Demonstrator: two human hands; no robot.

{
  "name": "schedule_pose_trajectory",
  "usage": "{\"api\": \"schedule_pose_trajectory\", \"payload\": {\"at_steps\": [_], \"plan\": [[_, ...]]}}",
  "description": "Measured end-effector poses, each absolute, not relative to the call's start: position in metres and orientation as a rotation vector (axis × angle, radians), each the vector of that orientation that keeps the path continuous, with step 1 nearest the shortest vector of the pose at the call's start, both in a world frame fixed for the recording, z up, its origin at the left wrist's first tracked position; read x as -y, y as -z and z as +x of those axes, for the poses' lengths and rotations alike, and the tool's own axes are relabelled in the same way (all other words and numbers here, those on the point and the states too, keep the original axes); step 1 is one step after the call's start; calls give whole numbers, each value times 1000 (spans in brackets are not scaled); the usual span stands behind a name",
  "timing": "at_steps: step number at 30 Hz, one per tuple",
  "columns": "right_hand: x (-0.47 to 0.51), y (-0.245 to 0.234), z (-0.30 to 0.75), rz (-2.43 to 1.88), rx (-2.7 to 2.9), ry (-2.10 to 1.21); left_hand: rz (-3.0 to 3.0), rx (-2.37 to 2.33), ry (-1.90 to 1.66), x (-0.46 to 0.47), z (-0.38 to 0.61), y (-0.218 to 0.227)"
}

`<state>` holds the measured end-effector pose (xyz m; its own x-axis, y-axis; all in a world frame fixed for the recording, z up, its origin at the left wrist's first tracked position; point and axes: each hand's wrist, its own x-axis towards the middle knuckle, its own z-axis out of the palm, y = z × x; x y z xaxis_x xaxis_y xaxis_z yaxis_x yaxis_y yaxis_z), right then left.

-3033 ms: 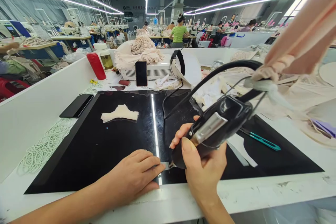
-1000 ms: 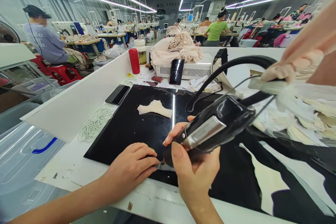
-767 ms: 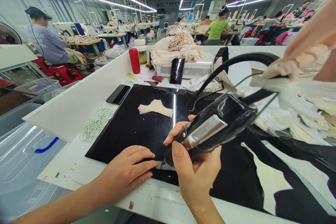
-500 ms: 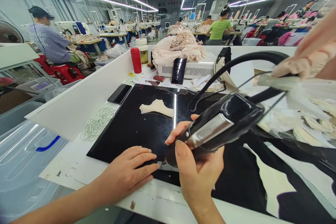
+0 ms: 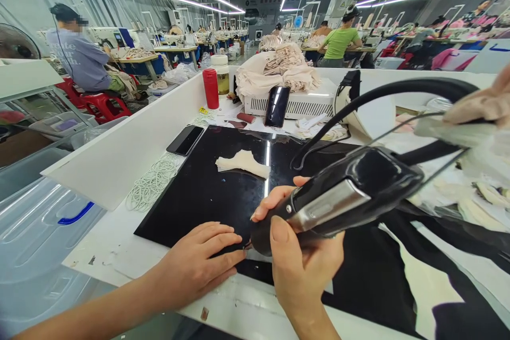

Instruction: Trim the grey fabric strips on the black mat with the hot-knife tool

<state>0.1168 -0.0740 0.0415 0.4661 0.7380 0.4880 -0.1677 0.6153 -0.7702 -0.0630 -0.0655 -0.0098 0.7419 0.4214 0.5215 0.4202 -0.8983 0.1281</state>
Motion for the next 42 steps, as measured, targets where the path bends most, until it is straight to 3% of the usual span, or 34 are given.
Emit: {"api": "schedule_pose_trajectory", "payload": {"at_steps": [22, 32, 42], "plan": [[83, -49, 115, -745, 913, -655, 2814, -731, -871, 65, -63, 10], [89, -79, 155, -963, 911, -480, 2879, -381, -651, 21, -53, -6], [77, -68, 159, -960, 849, -394, 2601, -125, -348, -14, -21, -14]]}}
